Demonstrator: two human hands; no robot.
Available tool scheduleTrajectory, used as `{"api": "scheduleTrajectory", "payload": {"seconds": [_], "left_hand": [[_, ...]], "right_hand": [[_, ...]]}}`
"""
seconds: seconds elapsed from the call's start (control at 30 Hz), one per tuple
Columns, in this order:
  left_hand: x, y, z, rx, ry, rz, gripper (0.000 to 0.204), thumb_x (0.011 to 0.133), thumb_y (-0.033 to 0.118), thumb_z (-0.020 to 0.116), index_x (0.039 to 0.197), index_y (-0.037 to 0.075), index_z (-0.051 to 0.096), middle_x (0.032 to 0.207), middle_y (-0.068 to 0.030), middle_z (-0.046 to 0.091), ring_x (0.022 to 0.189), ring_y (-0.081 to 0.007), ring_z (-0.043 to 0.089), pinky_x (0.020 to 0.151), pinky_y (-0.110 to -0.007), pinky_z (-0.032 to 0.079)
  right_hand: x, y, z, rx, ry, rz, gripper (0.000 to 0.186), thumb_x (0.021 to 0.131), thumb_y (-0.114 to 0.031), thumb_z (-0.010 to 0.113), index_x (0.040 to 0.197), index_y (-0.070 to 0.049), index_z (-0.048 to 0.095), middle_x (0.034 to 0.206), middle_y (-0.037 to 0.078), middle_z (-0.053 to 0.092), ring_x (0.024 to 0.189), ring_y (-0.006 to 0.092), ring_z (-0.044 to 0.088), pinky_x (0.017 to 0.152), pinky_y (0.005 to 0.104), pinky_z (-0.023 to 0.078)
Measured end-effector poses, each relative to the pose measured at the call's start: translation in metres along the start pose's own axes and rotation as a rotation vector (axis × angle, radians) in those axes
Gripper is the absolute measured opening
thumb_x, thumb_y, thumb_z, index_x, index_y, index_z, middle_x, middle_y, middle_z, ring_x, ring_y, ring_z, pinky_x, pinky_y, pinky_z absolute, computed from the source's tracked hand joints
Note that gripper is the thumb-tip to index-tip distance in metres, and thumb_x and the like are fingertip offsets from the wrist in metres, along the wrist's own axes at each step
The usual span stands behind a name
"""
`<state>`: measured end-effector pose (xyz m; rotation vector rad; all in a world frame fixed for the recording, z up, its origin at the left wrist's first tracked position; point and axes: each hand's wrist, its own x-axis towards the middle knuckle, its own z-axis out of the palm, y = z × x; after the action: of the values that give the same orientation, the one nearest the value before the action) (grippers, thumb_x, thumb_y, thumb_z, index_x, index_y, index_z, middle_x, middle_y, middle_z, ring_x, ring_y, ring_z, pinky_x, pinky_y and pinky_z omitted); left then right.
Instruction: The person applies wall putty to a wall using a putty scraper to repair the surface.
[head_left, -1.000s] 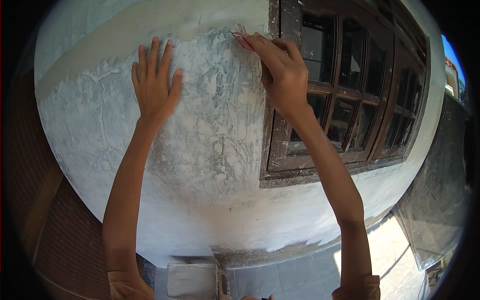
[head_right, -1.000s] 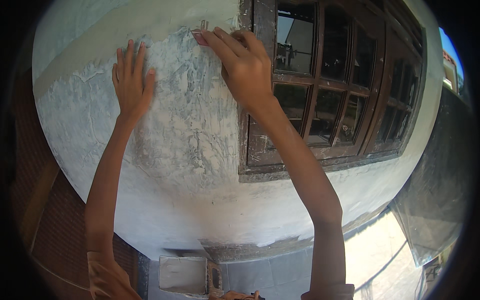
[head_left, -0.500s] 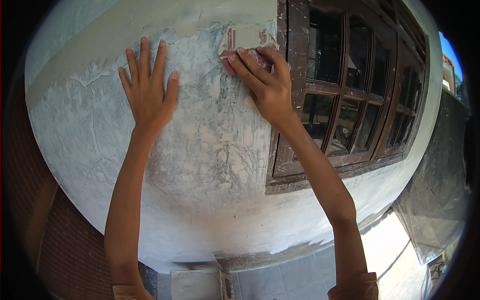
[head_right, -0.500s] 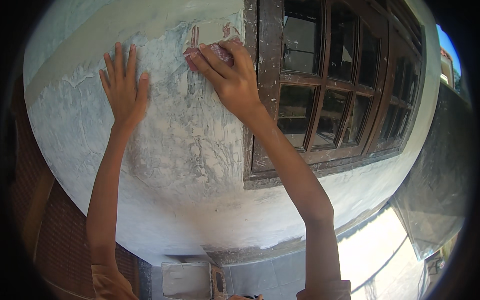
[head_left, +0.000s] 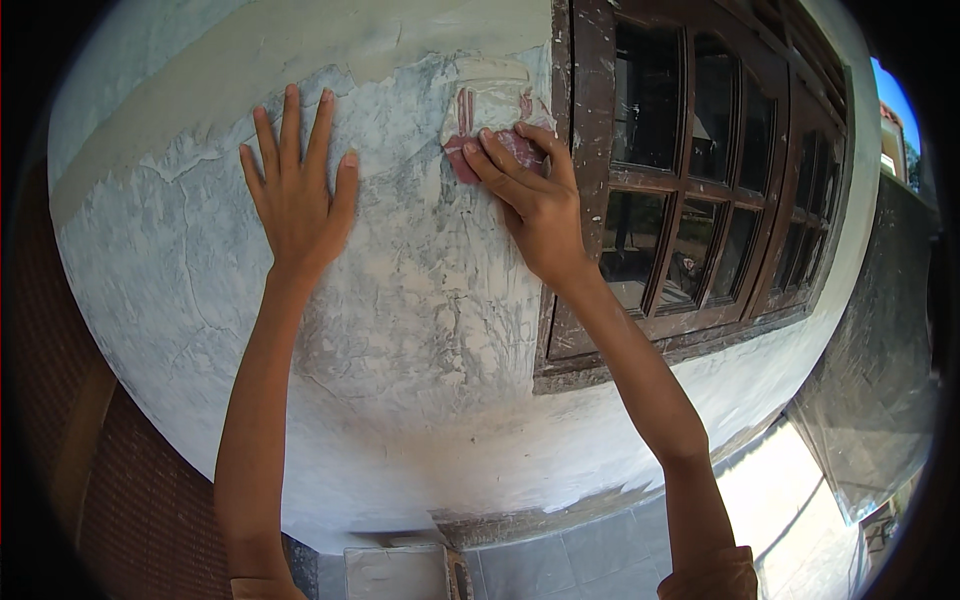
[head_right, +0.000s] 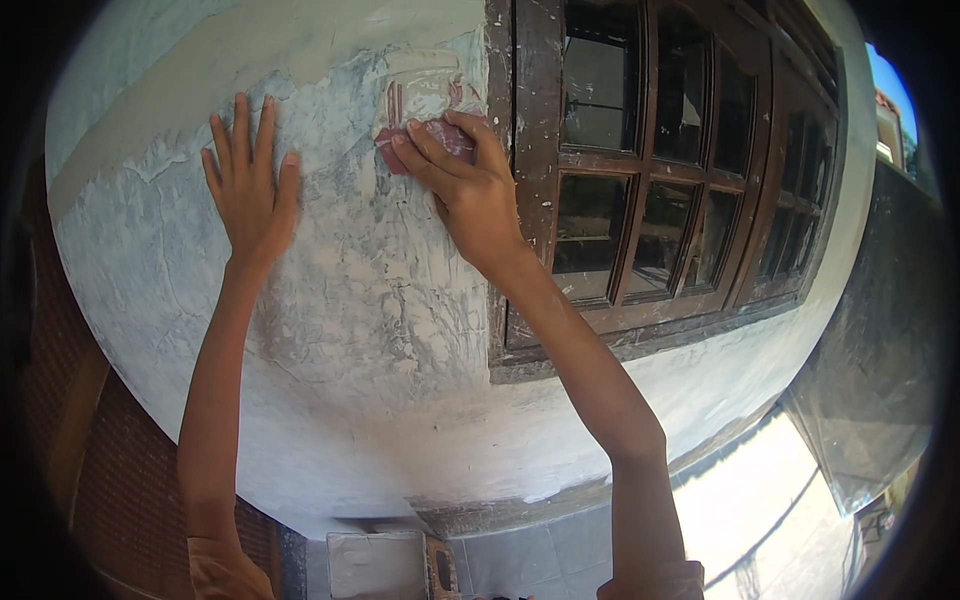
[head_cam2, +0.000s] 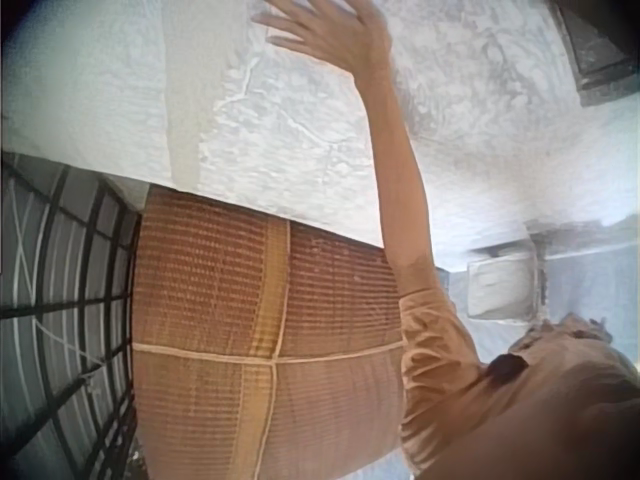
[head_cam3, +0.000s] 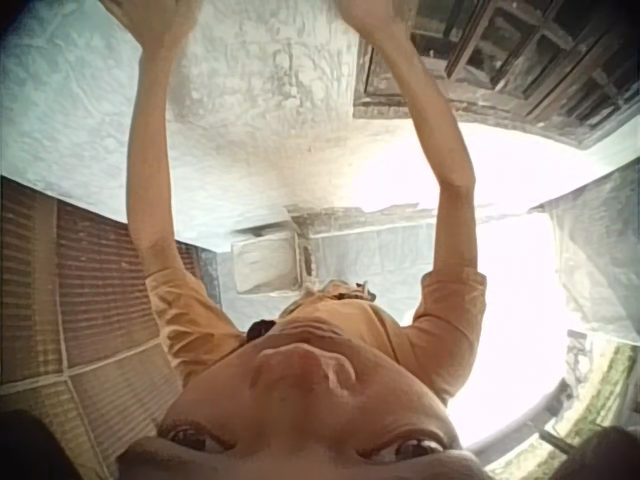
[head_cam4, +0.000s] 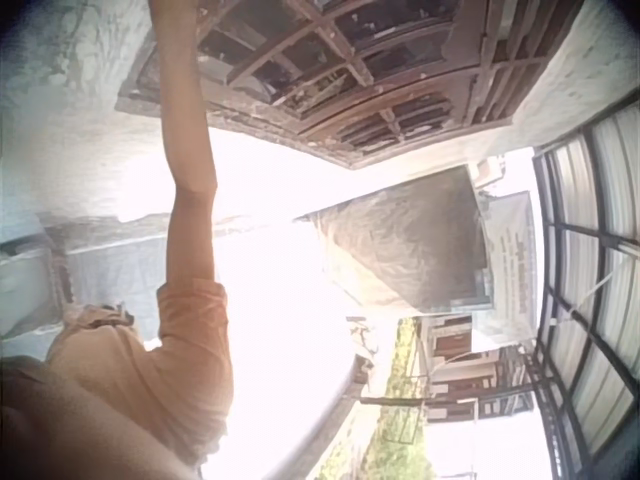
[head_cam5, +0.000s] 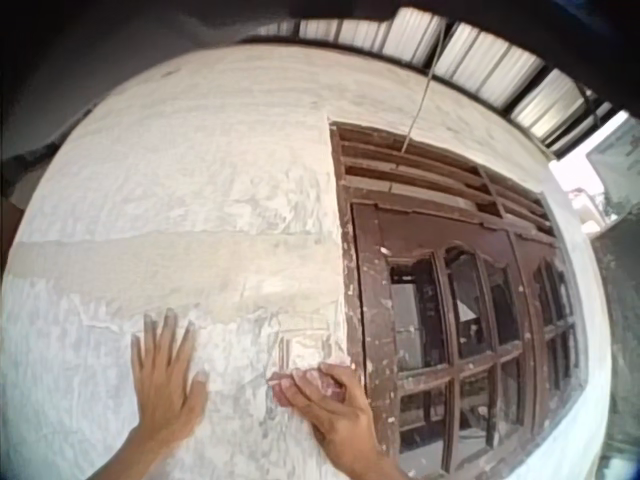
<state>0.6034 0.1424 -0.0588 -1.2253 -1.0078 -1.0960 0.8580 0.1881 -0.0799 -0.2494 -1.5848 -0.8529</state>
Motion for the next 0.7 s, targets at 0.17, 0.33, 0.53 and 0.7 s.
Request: {"api": "scheduleTrajectory", "payload": {"seconds": [0.17,0.33,0.53,0.7], "left_hand": [[-0.001,0.0,-0.001,-0.015,-0.002,-0.005,0.058,0.098,0.034,0.044,0.154,0.026,0.033,0.163,-0.0054,0.019,0.151,-0.0366,0.008,0.118,-0.06,0.002],[0.003,0.001,0.003,-0.04,-0.007,-0.006,0.058,0.097,0.033,0.046,0.153,0.026,0.034,0.164,-0.0053,0.018,0.151,-0.0356,0.008,0.118,-0.06,0.002],[0.019,-0.006,0.003,-0.024,0.024,0.012,0.058,0.097,0.034,0.047,0.153,0.027,0.033,0.163,-0.0056,0.019,0.151,-0.0363,0.008,0.118,-0.06,0.002],[0.026,-0.007,0.007,-0.002,0.093,-0.031,0.057,0.098,0.036,0.045,0.154,0.029,0.033,0.163,-0.0054,0.019,0.15,-0.0382,0.01,0.117,-0.062,0.004]], "right_hand": [[-0.016,-0.011,-0.004,0.005,-0.039,0.038,0.057,0.067,0.004,0.073,0.12,-0.018,0.071,0.124,0.001,0.068,0.115,0.0318,0.056,0.1,0.042,0.047],[-0.047,-0.026,-0.015,0.033,-0.113,0.069,0.054,0.069,0.006,0.071,0.118,-0.016,0.072,0.123,0.001,0.068,0.115,0.0314,0.058,0.099,0.0433,0.047],[-0.02,-0.032,-0.065,0.074,-0.023,0.05,0.047,0.075,0.008,0.068,0.118,-0.011,0.071,0.113,0.006,0.071,0.102,0.0275,0.065,0.092,0.0372,0.052],[0.041,-0.001,-0.073,0.22,0.24,0.488,0.029,0.092,-0.004,0.064,0.121,-0.002,0.066,0.088,0.013,0.073,0.07,0.0136,0.068,0.066,0.0276,0.056]]}}
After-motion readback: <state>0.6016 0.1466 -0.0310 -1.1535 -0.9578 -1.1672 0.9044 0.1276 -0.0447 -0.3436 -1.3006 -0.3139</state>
